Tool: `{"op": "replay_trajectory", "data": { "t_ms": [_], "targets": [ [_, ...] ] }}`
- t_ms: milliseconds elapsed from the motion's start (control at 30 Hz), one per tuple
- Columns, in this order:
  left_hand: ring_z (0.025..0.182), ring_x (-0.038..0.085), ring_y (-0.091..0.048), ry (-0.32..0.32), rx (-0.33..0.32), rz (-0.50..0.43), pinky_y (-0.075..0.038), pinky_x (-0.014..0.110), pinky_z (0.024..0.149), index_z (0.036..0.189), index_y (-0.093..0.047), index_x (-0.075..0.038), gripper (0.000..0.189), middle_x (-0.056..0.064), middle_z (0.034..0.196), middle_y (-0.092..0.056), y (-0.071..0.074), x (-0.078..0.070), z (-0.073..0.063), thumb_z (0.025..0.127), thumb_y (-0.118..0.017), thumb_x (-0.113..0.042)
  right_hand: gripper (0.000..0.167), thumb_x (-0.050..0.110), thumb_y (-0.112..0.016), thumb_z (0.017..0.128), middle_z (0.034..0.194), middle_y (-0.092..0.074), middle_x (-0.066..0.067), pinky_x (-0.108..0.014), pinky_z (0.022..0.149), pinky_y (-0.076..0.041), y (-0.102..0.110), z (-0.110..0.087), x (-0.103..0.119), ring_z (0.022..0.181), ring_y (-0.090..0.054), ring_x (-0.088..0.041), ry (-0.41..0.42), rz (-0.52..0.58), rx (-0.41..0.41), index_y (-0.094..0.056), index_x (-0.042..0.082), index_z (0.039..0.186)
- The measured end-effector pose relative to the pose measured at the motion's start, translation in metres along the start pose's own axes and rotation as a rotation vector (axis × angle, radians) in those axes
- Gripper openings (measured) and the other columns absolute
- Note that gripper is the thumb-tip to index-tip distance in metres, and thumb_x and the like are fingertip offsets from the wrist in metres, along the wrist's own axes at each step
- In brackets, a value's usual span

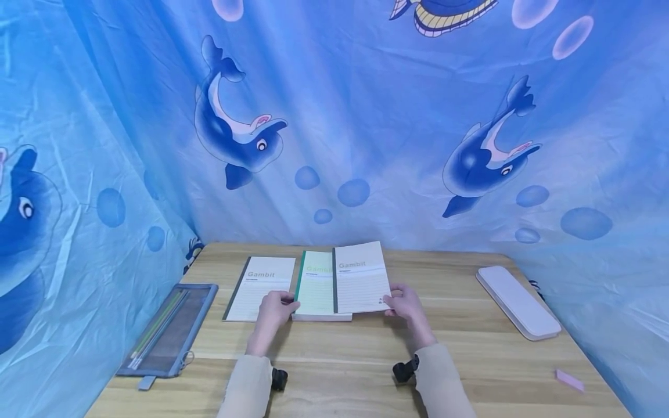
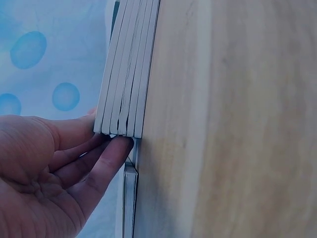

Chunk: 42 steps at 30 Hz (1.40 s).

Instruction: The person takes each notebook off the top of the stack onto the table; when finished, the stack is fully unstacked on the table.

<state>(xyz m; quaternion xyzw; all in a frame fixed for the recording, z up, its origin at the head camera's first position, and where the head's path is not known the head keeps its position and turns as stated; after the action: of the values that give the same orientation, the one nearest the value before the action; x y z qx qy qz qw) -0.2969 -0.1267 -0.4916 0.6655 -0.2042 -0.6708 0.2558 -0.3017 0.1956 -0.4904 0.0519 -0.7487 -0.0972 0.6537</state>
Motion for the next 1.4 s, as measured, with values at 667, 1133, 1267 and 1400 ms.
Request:
{"op": "replay_trajectory", "data": {
  "t_ms": [667, 1133, 1267, 1400],
  "targets": [
    [0.095, 0.032, -0.068, 0.014, -0.005, 0.007, -0.054, 0.047, 0.086, 0.109, -0.070, 0.005, 0.026, 0.020, 0.104, -0.071, -0.002, 0.002, 0.001, 0.088, -0.073, -0.008, 0.036, -0.008, -0.059, 0.093, 0.076, -0.060, -0.011, -0.018, 0.049, -0.050, 0.046, 0.007, -0.017, 0.049, -0.058, -0.010, -0.042, 0.004, 0.007, -0.049, -0.016, 0.126],
    [0.099, 0.034, -0.067, 0.010, -0.015, -0.001, -0.054, 0.048, 0.088, 0.109, -0.070, 0.005, 0.026, 0.020, 0.105, -0.071, -0.002, 0.001, 0.002, 0.087, -0.073, -0.007, 0.034, -0.012, -0.060, 0.089, 0.078, -0.060, -0.013, -0.019, 0.047, -0.052, 0.046, 0.006, -0.024, 0.047, -0.058, -0.011, -0.119, 0.032, -0.021, -0.051, -0.015, 0.122],
    [0.098, 0.033, -0.067, 0.006, -0.012, -0.004, -0.054, 0.048, 0.087, 0.109, -0.071, 0.006, 0.025, 0.019, 0.103, -0.071, -0.002, 0.001, 0.001, 0.087, -0.073, -0.007, 0.032, -0.012, -0.060, 0.089, 0.080, -0.059, -0.014, -0.020, 0.047, -0.053, 0.045, 0.004, -0.025, 0.047, -0.059, -0.012, -0.124, 0.015, -0.032, -0.051, -0.014, 0.120],
    [0.098, 0.033, -0.067, 0.007, -0.009, -0.001, -0.054, 0.048, 0.086, 0.109, -0.070, 0.006, 0.025, 0.019, 0.103, -0.071, -0.001, 0.002, 0.000, 0.087, -0.073, -0.007, 0.028, -0.010, -0.061, 0.089, 0.082, -0.059, -0.016, -0.022, 0.048, -0.054, 0.044, 0.004, -0.025, 0.047, -0.059, -0.012, -0.125, -0.045, -0.053, -0.053, -0.013, 0.116]
  ]
}}
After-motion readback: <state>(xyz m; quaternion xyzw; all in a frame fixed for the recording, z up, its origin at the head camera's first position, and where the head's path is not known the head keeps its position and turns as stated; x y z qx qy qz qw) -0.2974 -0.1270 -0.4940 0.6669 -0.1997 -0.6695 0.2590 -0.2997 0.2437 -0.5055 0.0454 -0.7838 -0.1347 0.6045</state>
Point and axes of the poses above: each hand's wrist, its own z-axis towards the middle knuckle, its own y-axis out of the back of the hand, x = y × z, the point moved 1 cm from there along z, towards the middle knuckle
